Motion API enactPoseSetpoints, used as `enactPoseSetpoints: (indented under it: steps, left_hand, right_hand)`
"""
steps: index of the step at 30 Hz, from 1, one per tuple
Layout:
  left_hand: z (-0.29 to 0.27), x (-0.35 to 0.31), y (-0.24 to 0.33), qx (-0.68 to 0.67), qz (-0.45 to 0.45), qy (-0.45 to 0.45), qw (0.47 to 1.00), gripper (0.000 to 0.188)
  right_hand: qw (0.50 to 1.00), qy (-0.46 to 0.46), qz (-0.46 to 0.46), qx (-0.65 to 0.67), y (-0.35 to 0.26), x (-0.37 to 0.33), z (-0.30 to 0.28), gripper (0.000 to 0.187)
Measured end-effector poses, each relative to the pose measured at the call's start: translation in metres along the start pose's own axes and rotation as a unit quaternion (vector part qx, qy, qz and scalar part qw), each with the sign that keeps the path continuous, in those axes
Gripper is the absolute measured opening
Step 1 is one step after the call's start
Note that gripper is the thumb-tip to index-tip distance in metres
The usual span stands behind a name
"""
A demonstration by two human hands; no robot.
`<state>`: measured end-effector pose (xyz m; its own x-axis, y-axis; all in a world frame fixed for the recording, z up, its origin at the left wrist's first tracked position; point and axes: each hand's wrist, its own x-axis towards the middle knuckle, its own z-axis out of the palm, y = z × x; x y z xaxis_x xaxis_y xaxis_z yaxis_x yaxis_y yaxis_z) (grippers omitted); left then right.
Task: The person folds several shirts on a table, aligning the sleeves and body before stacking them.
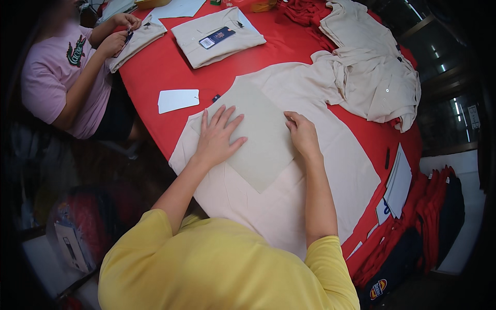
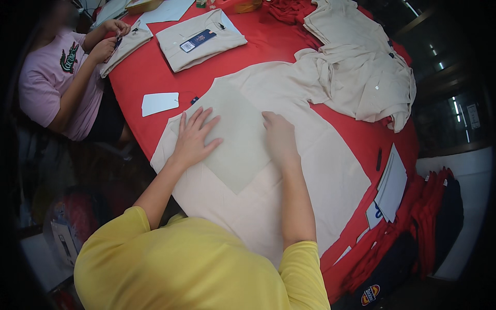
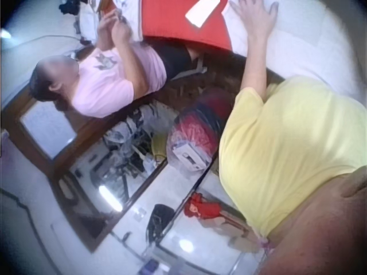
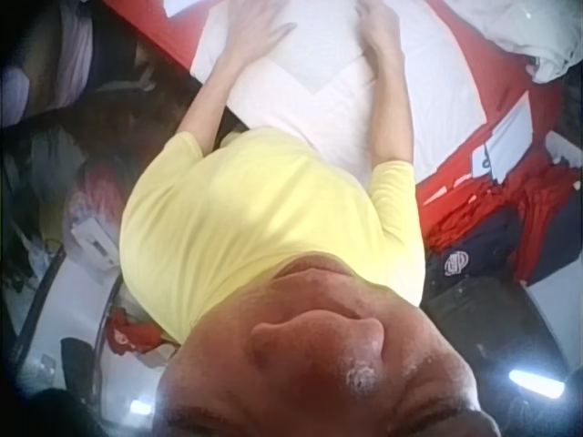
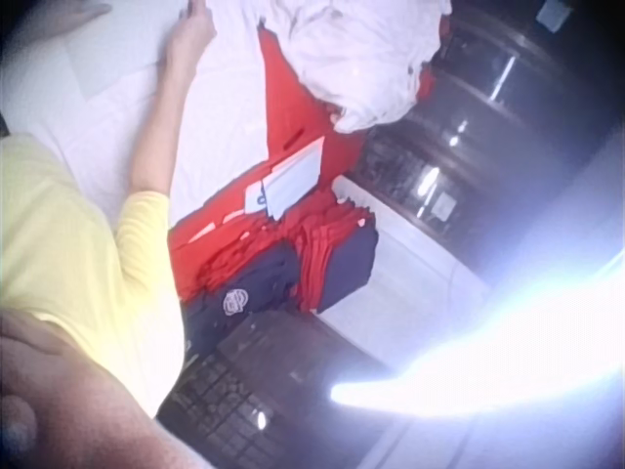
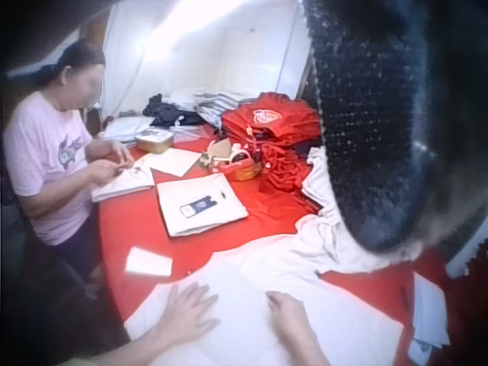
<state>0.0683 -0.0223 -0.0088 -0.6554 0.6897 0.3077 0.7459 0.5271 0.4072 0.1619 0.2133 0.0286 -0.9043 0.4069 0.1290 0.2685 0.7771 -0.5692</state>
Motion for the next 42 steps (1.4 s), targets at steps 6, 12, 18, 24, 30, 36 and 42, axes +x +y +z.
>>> enactPoseSetpoints:
  steps: [6, 12, 18, 24, 30, 36, 42]
  left_hand:
    - [-0.001, 0.0, -0.002, 0.004, -0.001, -0.002, 1.0, 0.055]
    - [0.001, 0.0, -0.002, 0.004, 0.007, 0.008, 1.0, 0.056]
    - [0.0, 0.001, 0.0, 0.011, 0.005, 0.005, 1.0, 0.056]
    - [0.003, 0.001, -0.001, 0.017, 0.006, 0.014, 1.0, 0.058]
    - [0.002, 0.004, 0.002, 0.029, 0.005, 0.005, 1.0, 0.06]
    - [-0.004, 0.004, 0.0, 0.041, -0.005, -0.032, 0.999, 0.064]
    - [-0.001, 0.009, 0.005, 0.033, 0.01, -0.019, 0.999, 0.065]
  right_hand:
    - [1.0, -0.005, 0.003, -0.012, -0.003, -0.001, -0.001, 0.026]
    - [1.0, -0.003, 0.004, -0.02, -0.001, -0.003, 0.0, 0.026]
    - [1.0, 0.012, 0.017, 0.008, 0.0, -0.003, 0.0, 0.025]
    - [1.0, 0.02, 0.01, -0.004, 0.004, -0.004, 0.001, 0.025]
    - [1.0, 0.019, 0.015, -0.017, 0.003, -0.004, 0.003, 0.025]
    - [0.984, 0.116, 0.024, -0.135, 0.019, 0.018, -0.007, 0.035]
    - [0.947, 0.191, 0.166, -0.198, 0.071, 0.065, -0.037, 0.037]
